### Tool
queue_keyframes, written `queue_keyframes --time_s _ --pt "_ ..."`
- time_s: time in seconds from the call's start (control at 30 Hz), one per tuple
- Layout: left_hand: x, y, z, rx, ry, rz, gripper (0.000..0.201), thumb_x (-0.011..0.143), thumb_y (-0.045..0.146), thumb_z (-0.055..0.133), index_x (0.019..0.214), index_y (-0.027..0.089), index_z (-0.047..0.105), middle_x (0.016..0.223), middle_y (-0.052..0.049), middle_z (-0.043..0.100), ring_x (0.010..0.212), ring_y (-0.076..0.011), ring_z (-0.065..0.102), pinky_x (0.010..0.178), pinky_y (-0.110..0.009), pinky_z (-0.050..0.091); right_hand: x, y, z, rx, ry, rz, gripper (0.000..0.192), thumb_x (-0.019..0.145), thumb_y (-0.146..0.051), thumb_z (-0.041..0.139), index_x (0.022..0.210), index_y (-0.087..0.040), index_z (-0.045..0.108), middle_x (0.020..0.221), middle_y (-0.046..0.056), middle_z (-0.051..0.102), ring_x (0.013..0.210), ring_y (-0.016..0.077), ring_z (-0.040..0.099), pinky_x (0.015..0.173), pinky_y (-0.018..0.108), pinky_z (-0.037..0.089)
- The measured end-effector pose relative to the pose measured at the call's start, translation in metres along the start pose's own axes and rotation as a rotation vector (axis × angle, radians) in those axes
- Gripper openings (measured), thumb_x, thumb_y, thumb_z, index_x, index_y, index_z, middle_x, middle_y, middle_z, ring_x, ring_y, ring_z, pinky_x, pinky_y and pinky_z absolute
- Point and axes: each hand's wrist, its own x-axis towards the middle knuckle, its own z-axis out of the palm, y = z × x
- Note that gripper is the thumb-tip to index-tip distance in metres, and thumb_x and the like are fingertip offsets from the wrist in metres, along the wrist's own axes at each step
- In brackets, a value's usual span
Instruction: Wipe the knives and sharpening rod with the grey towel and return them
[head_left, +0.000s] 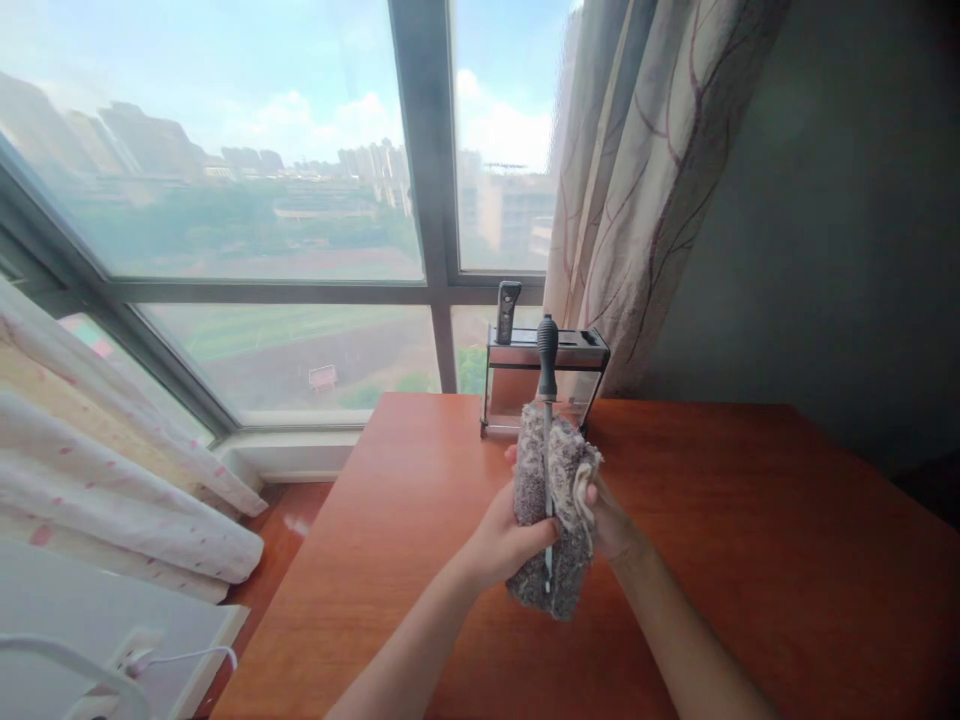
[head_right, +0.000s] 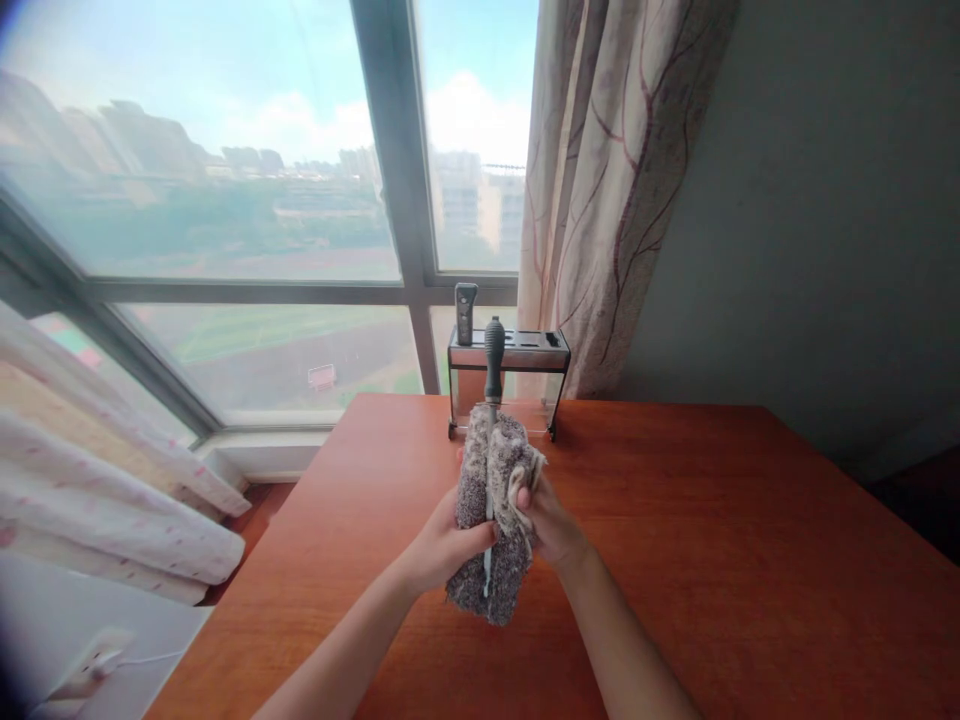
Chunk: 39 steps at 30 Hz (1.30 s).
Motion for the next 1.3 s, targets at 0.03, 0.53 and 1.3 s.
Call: queue_keyframes --time_s 0.03,0.53,1.3 --pt "0.0 0.0 0.001 0.037 0.003 0.01 0.038 0.071 0.02 0.07 0.108 0.015 0.065 0.103 -0.008 0.07 0.1 -0.0296 0.062 0.087 -0.036 0.049 0.0 -0.007 0.002 0.042 -0.066 0.009 0.079 0.06 -0.084 0.055 0.109 -0.024 0.067 0.092 0.01 0.072 0.085 0.0279 0.068 0.07 0.04 0.055" --pt "0.003 -0.011 -0.011 1.13 0.076 0.109 0.032 0.082 0.032 0.059 0.111 0.022 0.051 0.103 -0.007 0.067 0.094 -0.0276 0.064 0.077 -0.034 0.048 0.012 0.005 0.01 0.109 0.132 -0.02 0.031 0.072 -0.036 0.076 0.096 -0.019 0.066 0.09 0.005 0.073 0.08 0.0212 0.068 0.077 0.034 0.054" --pt "0.0 -0.025 0.006 0.761 -0.081 0.061 0.028 0.094 0.033 0.044 0.074 0.017 0.057 0.062 0.001 0.051 0.058 -0.0111 0.045 0.055 -0.023 0.031 0.024 -0.011 -0.037 0.495 0.454 0.008 0.034 0.068 -0.043 0.072 0.095 -0.023 0.064 0.08 -0.002 0.07 0.073 0.0197 0.067 0.069 0.032 0.053"
